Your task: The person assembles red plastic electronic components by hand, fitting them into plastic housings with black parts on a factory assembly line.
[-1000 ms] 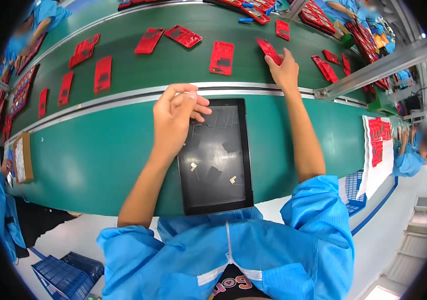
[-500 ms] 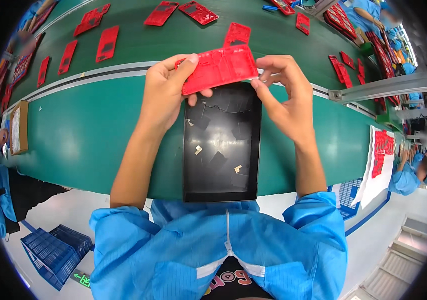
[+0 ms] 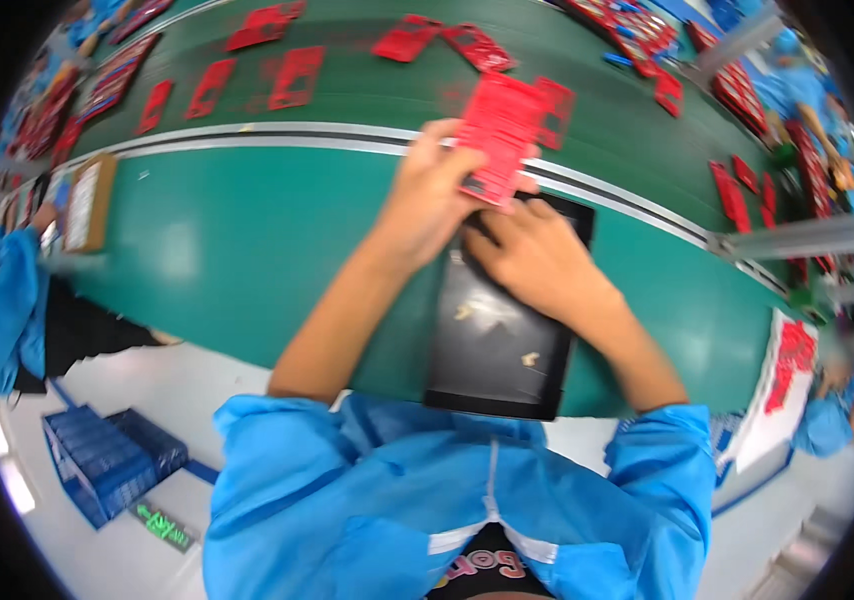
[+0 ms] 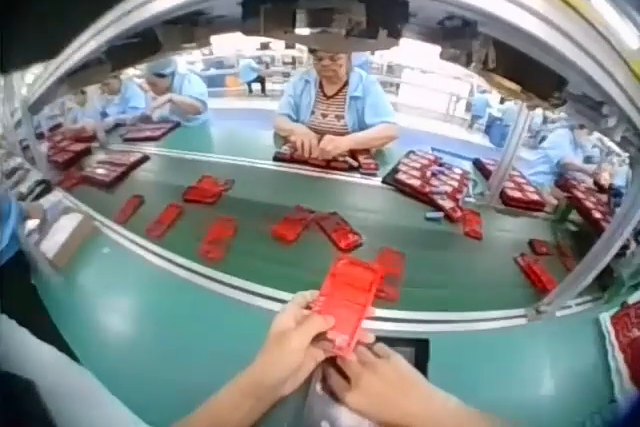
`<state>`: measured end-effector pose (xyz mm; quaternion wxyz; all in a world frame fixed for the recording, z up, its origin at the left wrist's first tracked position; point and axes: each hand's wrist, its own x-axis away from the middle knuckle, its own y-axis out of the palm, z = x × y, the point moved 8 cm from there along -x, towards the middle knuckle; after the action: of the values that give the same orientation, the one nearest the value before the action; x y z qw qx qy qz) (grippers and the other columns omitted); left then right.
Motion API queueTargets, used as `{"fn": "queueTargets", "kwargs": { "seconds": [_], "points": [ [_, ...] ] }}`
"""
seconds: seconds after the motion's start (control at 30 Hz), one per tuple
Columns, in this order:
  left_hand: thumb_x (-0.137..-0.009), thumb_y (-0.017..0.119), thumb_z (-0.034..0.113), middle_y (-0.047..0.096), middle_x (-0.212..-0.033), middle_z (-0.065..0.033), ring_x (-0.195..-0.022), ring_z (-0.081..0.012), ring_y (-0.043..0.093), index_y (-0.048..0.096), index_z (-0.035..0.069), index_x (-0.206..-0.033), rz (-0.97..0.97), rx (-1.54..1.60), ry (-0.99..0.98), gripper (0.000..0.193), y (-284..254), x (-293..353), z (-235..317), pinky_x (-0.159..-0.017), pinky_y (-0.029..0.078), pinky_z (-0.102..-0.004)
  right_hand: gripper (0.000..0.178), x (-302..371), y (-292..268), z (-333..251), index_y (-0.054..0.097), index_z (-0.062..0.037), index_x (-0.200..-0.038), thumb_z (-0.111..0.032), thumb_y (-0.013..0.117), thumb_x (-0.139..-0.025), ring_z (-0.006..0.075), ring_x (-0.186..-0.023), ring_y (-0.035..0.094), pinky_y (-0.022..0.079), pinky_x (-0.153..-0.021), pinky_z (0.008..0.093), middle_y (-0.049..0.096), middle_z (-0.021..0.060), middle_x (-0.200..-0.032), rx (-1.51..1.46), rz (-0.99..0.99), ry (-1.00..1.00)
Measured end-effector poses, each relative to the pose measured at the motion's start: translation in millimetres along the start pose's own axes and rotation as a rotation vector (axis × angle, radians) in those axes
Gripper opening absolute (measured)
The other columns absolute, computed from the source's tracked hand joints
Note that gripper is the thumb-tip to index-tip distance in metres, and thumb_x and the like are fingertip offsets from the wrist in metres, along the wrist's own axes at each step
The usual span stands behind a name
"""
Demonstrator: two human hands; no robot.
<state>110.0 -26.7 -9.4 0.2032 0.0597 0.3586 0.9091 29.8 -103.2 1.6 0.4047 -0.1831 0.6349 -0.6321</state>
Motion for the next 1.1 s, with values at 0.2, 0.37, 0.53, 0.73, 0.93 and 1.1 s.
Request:
{"fn": "queueTargets", "kwargs": {
  "seconds": [0.2, 0.37, 0.53, 0.73, 0.93, 1.1],
  "points": [
    [-0.1, 0.046, 0.008, 0.065, -0.121, -0.0308, -0.086, -0.0325, 0.072, 0.041, -0.001, -0.134, 0.009, 0.058, -0.029, 0.035, -2, 5, -3, -0.067, 0.059, -0.0386, 0.012, 10, -21, 6, 0.066, -0.0032, -0.081, -0.01, 0.075, -0.076, 0.0203, -0.086, 0.065, 0.05, -0.071, 0.0367, 0.062, 0.0083, -0.091, -0.261, 0.13, 0.083],
    [-0.107, 0.045, 0.026, 0.067, -0.12, -0.0233, -0.092, -0.0284, 0.072, 0.047, 0.002, -0.137, -0.054, 0.147, -0.004, 0.039, 6, -3, -1, -0.071, 0.059, -0.0384, 0.016, 43, -32, 58, 0.066, -0.0007, -0.096, 0.008, 0.072, -0.085, 0.0089, -0.061, 0.059, 0.048, -0.056, 0.0238, 0.066, 0.0053, -0.082, -0.843, 0.463, 0.606],
    [-0.109, 0.045, 0.027, 0.067, -0.121, -0.0217, -0.097, -0.0272, 0.072, 0.049, 0.003, -0.138, 0.095, -0.056, 0.092, 0.038, -6, 7, 9, -0.074, 0.061, -0.0417, 0.027, 40, -47, 73, 0.065, 0.0013, -0.117, 0.005, 0.071, -0.091, 0.0108, -0.076, 0.071, 0.054, -0.064, 0.0225, 0.065, 0.002, -0.085, -1.428, 0.622, 0.84],
    [-0.109, 0.044, 0.02, 0.068, -0.121, -0.0217, -0.105, -0.0294, 0.072, 0.048, -0.001, -0.138, 0.141, -0.221, 0.012, 0.035, 21, 11, 4, -0.081, 0.064, -0.0456, 0.021, 55, -41, 88, 0.066, 0.0021, -0.113, 0.001, 0.072, -0.093, 0.012, -0.076, 0.072, 0.057, -0.068, 0.024, 0.072, 0.0075, -0.094, -1.496, 0.567, 0.872],
    [-0.109, 0.039, 0.022, 0.064, -0.131, -0.0253, -0.112, -0.0364, 0.071, 0.043, -0.003, -0.144, -0.048, -0.244, -0.046, 0.043, 35, 14, 0, -0.084, 0.065, -0.047, 0.014, 63, -56, 99, 0.068, 0.0039, -0.108, 0.004, 0.069, -0.094, 0.0141, -0.078, 0.072, 0.059, -0.07, 0.0252, 0.068, 0.0071, -0.098, -1.26, 0.795, 0.644],
    [-0.108, 0.042, 0.016, 0.068, -0.123, -0.0244, -0.104, -0.0358, 0.074, 0.046, -0.003, -0.141, -0.018, -0.179, -0.002, 0.037, 38, 16, -2, -0.079, 0.067, -0.0431, 0.016, 54, -72, 90, 0.068, 0.0037, -0.109, 0.005, 0.07, -0.093, 0.0135, -0.075, 0.071, 0.057, -0.063, 0.0236, 0.067, 0.0083, -0.1, -1.387, 0.708, 0.743]
  ]
}}
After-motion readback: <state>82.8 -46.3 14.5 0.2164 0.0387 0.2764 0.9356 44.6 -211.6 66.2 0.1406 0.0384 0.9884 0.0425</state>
